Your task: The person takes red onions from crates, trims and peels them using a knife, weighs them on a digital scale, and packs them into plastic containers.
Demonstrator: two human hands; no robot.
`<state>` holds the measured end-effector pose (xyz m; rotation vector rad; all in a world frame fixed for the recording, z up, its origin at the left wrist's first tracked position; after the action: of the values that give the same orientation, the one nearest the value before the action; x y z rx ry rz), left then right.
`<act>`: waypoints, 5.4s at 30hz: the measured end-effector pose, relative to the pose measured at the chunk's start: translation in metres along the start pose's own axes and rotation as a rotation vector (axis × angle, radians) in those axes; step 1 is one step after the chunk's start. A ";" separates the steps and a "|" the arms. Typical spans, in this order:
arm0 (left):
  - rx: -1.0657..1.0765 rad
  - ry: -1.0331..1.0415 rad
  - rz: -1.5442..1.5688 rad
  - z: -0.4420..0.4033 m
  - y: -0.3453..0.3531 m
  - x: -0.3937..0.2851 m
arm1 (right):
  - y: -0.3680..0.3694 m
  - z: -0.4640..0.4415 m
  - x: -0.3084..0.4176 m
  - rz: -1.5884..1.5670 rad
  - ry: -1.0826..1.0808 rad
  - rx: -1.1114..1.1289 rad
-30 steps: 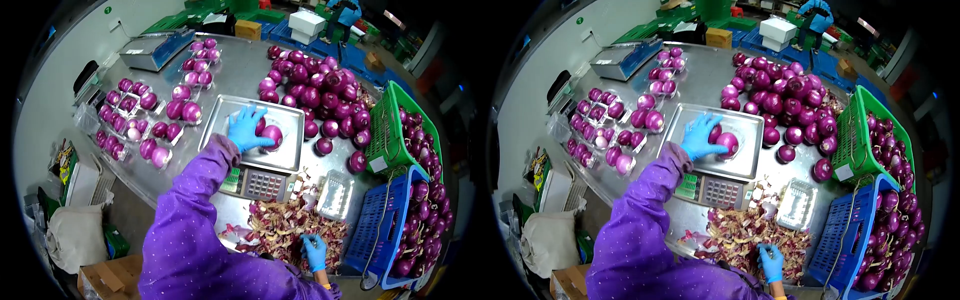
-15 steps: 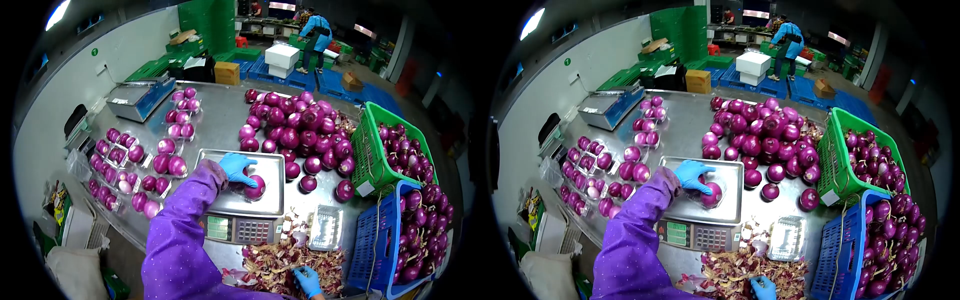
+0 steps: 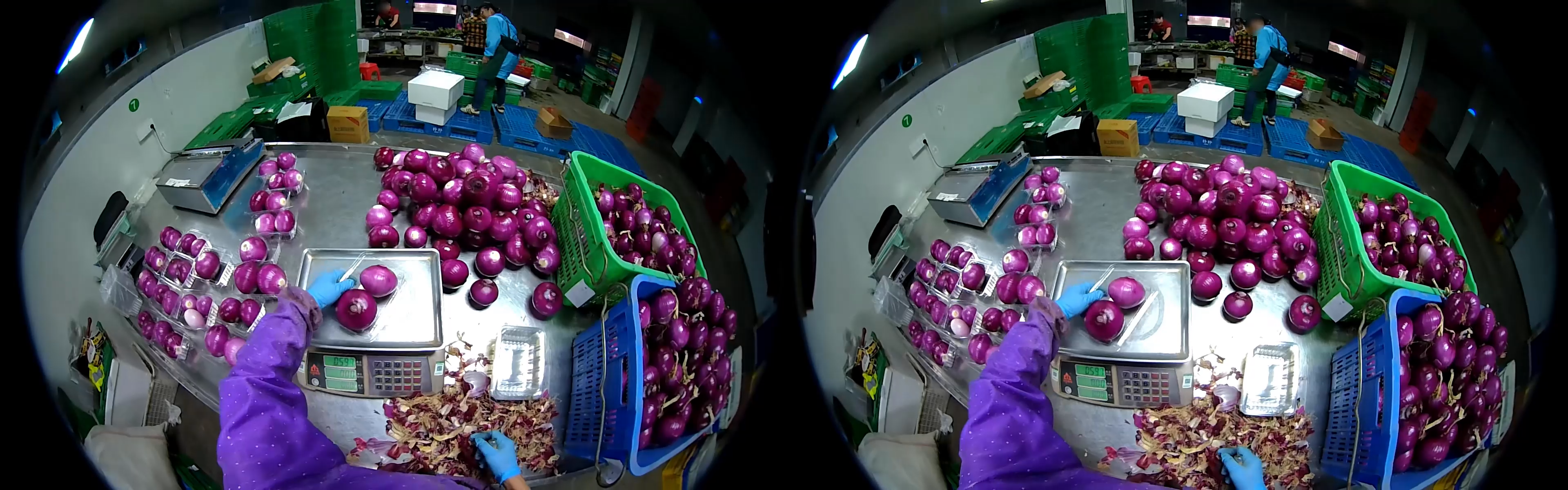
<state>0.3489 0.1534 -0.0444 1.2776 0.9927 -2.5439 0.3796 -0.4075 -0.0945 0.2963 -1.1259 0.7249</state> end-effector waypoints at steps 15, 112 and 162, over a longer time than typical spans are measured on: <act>-0.023 -0.179 0.766 0.032 -0.003 -0.013 | 0.008 0.008 0.033 -0.032 0.027 0.007; 0.370 1.091 -1.430 0.255 0.596 -0.576 | -0.127 0.053 -0.080 0.041 -0.356 -0.037; 0.496 0.281 0.637 0.330 0.365 -0.139 | -0.089 0.076 0.037 0.151 -0.455 -0.162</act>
<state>0.3567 -0.3538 0.0187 1.7499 -0.0727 -2.1815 0.3928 -0.5021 -0.0164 0.2456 -1.6448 0.7120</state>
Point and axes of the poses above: each hand's wrist, its own z-axis away from the middle knuckle, its own y-axis out of the palm, x = y × z, the point moved 6 cm from there along -z, towards the middle knuckle, and after that the axes turned 14 degrees about -y, right-handed, at the moved point
